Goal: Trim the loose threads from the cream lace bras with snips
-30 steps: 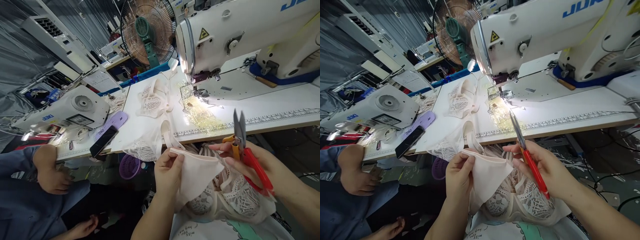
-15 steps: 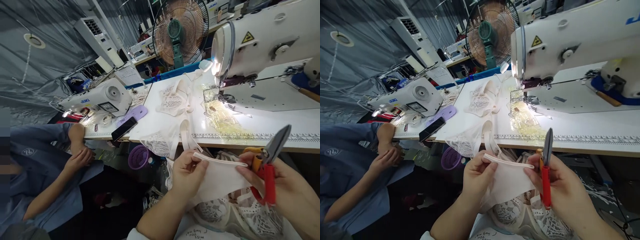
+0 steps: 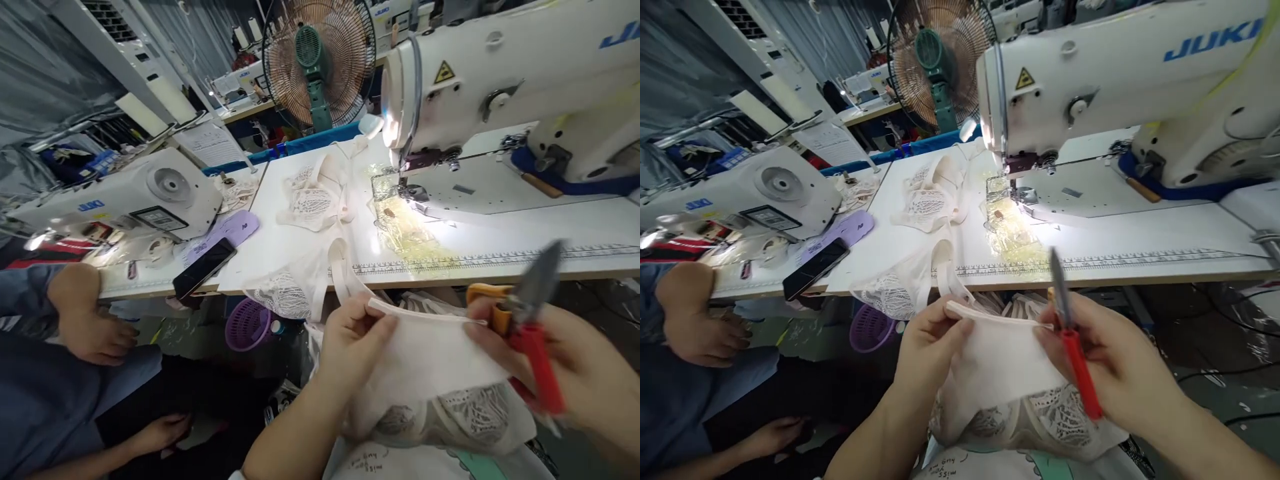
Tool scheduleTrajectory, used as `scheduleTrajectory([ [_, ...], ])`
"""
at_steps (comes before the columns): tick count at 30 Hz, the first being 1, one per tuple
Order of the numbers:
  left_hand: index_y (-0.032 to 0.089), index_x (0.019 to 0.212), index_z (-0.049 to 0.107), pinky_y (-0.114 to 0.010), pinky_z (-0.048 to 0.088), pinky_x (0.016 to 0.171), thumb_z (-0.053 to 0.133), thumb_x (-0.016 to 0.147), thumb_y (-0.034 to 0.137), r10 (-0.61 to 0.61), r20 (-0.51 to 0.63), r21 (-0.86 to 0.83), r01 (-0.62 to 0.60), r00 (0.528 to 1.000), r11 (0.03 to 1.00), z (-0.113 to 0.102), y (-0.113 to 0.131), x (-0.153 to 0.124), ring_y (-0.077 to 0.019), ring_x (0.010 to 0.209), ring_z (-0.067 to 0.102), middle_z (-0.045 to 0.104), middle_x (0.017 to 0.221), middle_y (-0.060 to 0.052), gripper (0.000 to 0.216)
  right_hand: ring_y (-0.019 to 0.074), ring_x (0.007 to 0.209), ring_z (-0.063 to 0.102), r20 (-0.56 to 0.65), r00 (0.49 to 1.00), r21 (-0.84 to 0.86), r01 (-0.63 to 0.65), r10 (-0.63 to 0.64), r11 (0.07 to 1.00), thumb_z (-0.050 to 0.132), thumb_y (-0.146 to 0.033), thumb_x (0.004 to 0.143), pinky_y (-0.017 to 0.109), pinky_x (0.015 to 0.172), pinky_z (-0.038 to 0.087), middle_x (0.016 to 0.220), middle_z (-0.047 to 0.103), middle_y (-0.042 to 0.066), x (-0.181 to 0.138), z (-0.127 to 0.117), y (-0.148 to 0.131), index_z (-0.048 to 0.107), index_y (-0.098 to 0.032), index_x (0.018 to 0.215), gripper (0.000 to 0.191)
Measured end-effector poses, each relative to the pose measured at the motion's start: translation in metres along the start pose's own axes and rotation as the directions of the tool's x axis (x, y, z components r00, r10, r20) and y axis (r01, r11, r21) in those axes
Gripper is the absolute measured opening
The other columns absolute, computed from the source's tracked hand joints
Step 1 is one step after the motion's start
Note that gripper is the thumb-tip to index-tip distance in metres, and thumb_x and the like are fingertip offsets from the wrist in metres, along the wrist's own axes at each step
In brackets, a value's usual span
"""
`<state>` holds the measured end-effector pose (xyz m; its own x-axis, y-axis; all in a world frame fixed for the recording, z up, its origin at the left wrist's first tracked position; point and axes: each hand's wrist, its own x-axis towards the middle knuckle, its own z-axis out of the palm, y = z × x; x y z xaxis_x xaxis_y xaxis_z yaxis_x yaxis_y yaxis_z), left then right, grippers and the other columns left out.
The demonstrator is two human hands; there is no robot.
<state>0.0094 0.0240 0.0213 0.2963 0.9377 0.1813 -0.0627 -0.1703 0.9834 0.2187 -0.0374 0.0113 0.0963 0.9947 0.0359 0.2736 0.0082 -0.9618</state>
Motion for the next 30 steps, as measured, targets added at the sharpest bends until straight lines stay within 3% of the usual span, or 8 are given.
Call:
scheduleTrajectory([
  [2, 0.016, 0.092, 0.061, -0.025, 0.052, 0.071, 0.063, 0.081, 0.017, 0.259, -0.096, 0.283, -0.223, 0.961, 0.933, 0.000, -0.006, 0.004, -0.0135, 0.081, 0.059, 0.060, 0.086, -0.005, 0.011, 0.0142, 0.050, 0.053, 0.008, 0.998, -0.044, 0.066, -0.066, 0.997, 0.062, -0.043, 0.086, 0.021, 0.038, 0.045, 0.064, 0.058, 0.000, 0.008, 0.001, 0.003, 0.060, -0.023, 0.083, 0.020],
  [5, 0.013, 0.112, 0.056, -0.033, 0.050, 0.093, 0.064, 0.076, 0.007, 0.669, 0.113, 0.579, -0.596, 0.734, 0.556, 0.004, -0.001, 0.005, -0.0186, 0.106, 0.057, 0.061, 0.107, -0.011, 0.037, 0.0123, 0.051, 0.051, 0.047, 0.982, -0.093, 0.184, -0.181, 0.978, 0.058, -0.036, 0.090, 0.020, 0.042, 0.043, 0.064, 0.054, -0.002, 0.012, 0.001, 0.009, 0.058, -0.023, 0.084, 0.015],
  [7, 0.010, 0.107, 0.057, -0.037, 0.047, 0.099, 0.060, 0.080, 0.010, 0.627, 0.387, 0.530, -0.720, 0.676, 0.448, 0.011, 0.006, 0.008, -0.0207, 0.109, 0.057, 0.063, 0.106, -0.013, 0.028, 0.0129, 0.056, 0.053, 0.102, 0.978, -0.088, 0.191, -0.182, 0.978, 0.056, -0.032, 0.092, 0.021, 0.047, 0.046, 0.068, 0.054, -0.002, 0.009, -0.001, 0.013, 0.056, -0.024, 0.087, 0.009],
  [9, 0.010, 0.099, 0.059, -0.038, 0.049, 0.095, 0.052, 0.087, 0.017, 0.485, 0.541, 0.468, -0.725, 0.687, 0.504, 0.018, 0.007, 0.014, -0.0209, 0.099, 0.061, 0.066, 0.097, -0.013, 0.015, 0.0146, 0.063, 0.057, 0.174, 0.972, -0.066, 0.173, -0.160, 0.983, 0.054, -0.030, 0.094, 0.023, 0.053, 0.049, 0.074, 0.056, -0.001, 0.005, -0.005, 0.016, 0.056, -0.025, 0.089, 0.007],
  [13, 0.013, 0.083, 0.060, -0.028, 0.049, 0.068, 0.043, 0.092, 0.026, 0.200, 0.590, 0.407, -0.502, 0.782, 0.763, 0.025, -0.006, 0.025, -0.0152, 0.070, 0.058, 0.061, 0.074, -0.006, 0.022, 0.0154, 0.070, 0.059, 0.257, 0.962, -0.071, 0.113, -0.091, 0.991, 0.057, -0.030, 0.092, 0.022, 0.057, 0.050, 0.082, 0.059, -0.001, 0.002, -0.011, 0.020, 0.058, -0.027, 0.096, 0.005],
  [17, 0.015, 0.076, 0.057, -0.021, 0.038, 0.056, 0.052, 0.086, 0.028, -0.119, 0.525, 0.204, 0.011, 0.842, 0.979, 0.024, -0.016, 0.021, -0.0094, 0.062, 0.047, 0.053, 0.069, 0.000, 0.017, 0.0161, 0.070, 0.060, 0.212, 0.977, 0.055, -0.043, 0.031, 0.998, 0.063, -0.035, 0.088, 0.021, 0.055, 0.053, 0.085, 0.060, 0.001, 0.005, -0.007, 0.023, 0.061, -0.026, 0.096, 0.012],
  [21, 0.014, 0.075, 0.055, -0.019, 0.030, 0.050, 0.056, 0.081, 0.032, -0.393, 0.490, 0.065, 0.418, 0.778, 0.906, 0.022, -0.016, 0.016, -0.0070, 0.056, 0.039, 0.046, 0.064, 0.002, 0.019, 0.0138, 0.056, 0.054, 0.228, 0.957, 0.139, -0.214, 0.179, 0.967, 0.070, -0.039, 0.082, 0.021, 0.047, 0.049, 0.072, 0.056, -0.001, 0.010, 0.001, 0.017, 0.060, -0.023, 0.084, 0.019],
  [30, 0.013, 0.070, 0.059, -0.019, 0.032, 0.051, 0.074, 0.067, 0.043, -0.535, 0.386, -0.124, 0.617, 0.751, 0.777, 0.016, -0.019, 0.010, -0.0063, 0.055, 0.043, 0.050, 0.061, 0.002, 0.034, 0.0154, 0.060, 0.059, 0.193, 0.960, 0.106, -0.226, 0.202, 0.968, 0.069, -0.048, 0.079, 0.020, 0.048, 0.052, 0.075, 0.062, 0.001, 0.017, 0.011, 0.009, 0.062, -0.024, 0.083, 0.026],
])
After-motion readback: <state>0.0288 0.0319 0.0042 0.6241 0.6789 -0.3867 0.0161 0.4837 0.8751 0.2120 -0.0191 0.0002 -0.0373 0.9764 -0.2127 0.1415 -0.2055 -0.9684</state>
